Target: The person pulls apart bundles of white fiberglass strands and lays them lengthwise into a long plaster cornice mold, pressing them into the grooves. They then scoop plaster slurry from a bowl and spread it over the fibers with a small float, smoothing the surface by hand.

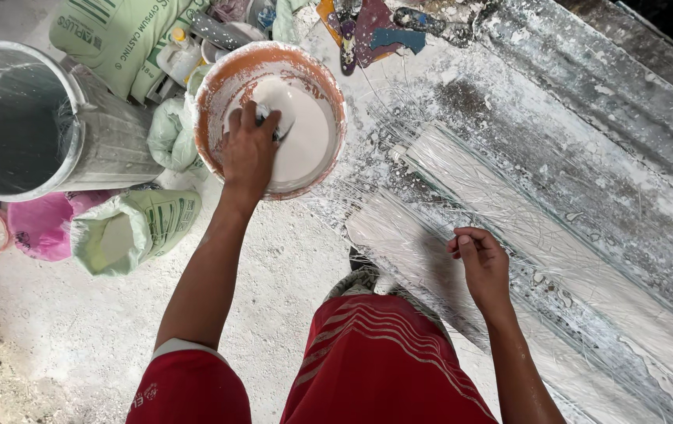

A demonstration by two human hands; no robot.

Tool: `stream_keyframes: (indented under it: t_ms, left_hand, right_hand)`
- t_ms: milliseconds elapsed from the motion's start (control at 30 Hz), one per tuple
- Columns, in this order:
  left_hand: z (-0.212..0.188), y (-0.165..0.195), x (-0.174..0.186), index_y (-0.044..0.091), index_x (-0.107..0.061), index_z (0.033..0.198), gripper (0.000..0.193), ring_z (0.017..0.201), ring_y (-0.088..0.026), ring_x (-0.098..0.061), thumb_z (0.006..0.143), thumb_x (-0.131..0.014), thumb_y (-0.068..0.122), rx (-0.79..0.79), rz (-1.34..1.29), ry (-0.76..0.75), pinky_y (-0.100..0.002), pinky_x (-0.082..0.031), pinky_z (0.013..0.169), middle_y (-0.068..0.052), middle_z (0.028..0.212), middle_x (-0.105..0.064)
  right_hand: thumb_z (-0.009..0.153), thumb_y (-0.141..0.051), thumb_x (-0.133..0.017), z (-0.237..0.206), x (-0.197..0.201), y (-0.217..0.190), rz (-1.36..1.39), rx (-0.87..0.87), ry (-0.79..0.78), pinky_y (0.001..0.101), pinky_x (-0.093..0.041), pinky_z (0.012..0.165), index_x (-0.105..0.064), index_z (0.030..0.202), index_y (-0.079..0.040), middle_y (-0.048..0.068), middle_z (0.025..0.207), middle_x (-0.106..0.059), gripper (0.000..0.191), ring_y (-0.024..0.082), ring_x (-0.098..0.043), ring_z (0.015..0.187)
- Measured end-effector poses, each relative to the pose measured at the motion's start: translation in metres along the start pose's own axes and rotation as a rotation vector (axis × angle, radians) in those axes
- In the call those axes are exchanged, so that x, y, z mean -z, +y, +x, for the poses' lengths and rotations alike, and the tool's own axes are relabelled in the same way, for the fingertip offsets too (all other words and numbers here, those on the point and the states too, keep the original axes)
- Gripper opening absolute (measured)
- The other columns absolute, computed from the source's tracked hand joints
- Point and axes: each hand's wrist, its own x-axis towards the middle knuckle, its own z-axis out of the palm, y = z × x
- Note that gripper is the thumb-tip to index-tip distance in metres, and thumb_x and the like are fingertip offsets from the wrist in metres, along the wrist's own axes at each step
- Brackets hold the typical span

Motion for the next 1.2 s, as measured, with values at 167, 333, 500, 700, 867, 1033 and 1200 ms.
stream_keyframes:
  t_ms: [167, 333, 500, 700, 867, 1033, 1200]
  left_hand:
    - [-0.003, -0.001, -0.028, 0.008, -0.060, 0.134, 0.050, 0.105, -0.048, -0.060, 0.086, -0.073, 0.012, 0.106, -0.173, -0.248, -0.054, -0.055, 0.089, -0.029, 0.120, -0.055]
    - [0.004, -0.019, -0.047, 0.005, -0.053, 0.140, 0.036, 0.091, -0.036, -0.066, 0.105, -0.052, 0.015, 0.498, -0.656, -0.298, -0.046, -0.058, 0.084, -0.024, 0.106, -0.065]
    - [0.013, -0.028, -0.033, 0.010, -0.038, 0.144, 0.043, 0.076, -0.021, -0.064, 0.101, -0.038, 0.011, 0.894, -1.332, -0.475, -0.035, -0.068, 0.069, -0.014, 0.100, -0.058]
    - [0.021, -0.003, 0.021, 0.012, -0.033, 0.152, 0.055, 0.087, -0.027, -0.070, 0.098, -0.039, 0.006, 0.828, -1.486, -0.382, -0.036, -0.068, 0.077, -0.022, 0.113, -0.061]
    - [0.026, 0.030, 0.071, 0.007, -0.026, 0.158, 0.062, 0.102, -0.031, -0.071, 0.098, -0.040, 0.012, 0.637, -1.677, -0.318, -0.040, -0.067, 0.083, -0.022, 0.135, -0.056]
    - [0.035, 0.078, 0.093, 0.003, -0.024, 0.161, 0.067, 0.106, -0.030, -0.071, 0.098, -0.044, 0.017, 0.536, -1.799, -0.382, -0.038, -0.066, 0.083, -0.024, 0.140, -0.054]
    - [0.040, 0.137, 0.075, 0.008, -0.026, 0.158, 0.068, 0.093, -0.027, -0.065, 0.095, -0.049, 0.020, 0.527, -1.851, -0.475, -0.038, -0.063, 0.075, -0.024, 0.130, -0.056]
  right_hand:
    - [0.107, -0.013, -0.057, -0.006, 0.002, 0.005, 0.017, 0.018, 0.030, 0.0301, -0.054, 0.082, -0.067, 0.117, -0.001, 0.008, 0.097, -0.071, 0.019, 0.013, -0.065, 0.089]
    - [0.107, -0.014, -0.057, -0.010, 0.006, 0.005, 0.003, 0.003, 0.047, 0.0306, -0.054, 0.082, -0.066, 0.118, 0.000, 0.008, 0.096, -0.072, 0.020, 0.014, -0.065, 0.089]
    - [0.107, -0.016, -0.057, -0.010, 0.013, 0.000, 0.014, -0.008, 0.065, 0.0316, -0.055, 0.082, -0.066, 0.117, -0.001, 0.008, 0.097, -0.072, 0.020, 0.015, -0.067, 0.089]
    - [0.108, -0.016, -0.057, -0.012, 0.027, -0.001, 0.093, -0.023, 0.117, 0.0316, -0.054, 0.082, -0.066, 0.118, 0.000, 0.008, 0.097, -0.069, 0.021, 0.015, -0.066, 0.089]
    - [0.108, -0.016, -0.057, -0.017, 0.041, 0.003, 0.135, -0.033, 0.181, 0.0307, -0.054, 0.081, -0.065, 0.119, 0.000, 0.007, 0.097, -0.069, 0.021, 0.014, -0.065, 0.088]
    - [0.109, -0.015, -0.057, -0.030, 0.056, 0.008, 0.188, -0.025, 0.269, 0.0301, -0.054, 0.081, -0.065, 0.120, -0.001, 0.006, 0.097, -0.068, 0.020, 0.014, -0.065, 0.088]
    - [0.109, -0.015, -0.056, -0.051, 0.074, 0.015, 0.225, -0.030, 0.366, 0.0300, -0.054, 0.081, -0.064, 0.119, -0.001, 0.006, 0.098, -0.067, 0.019, 0.014, -0.065, 0.087]
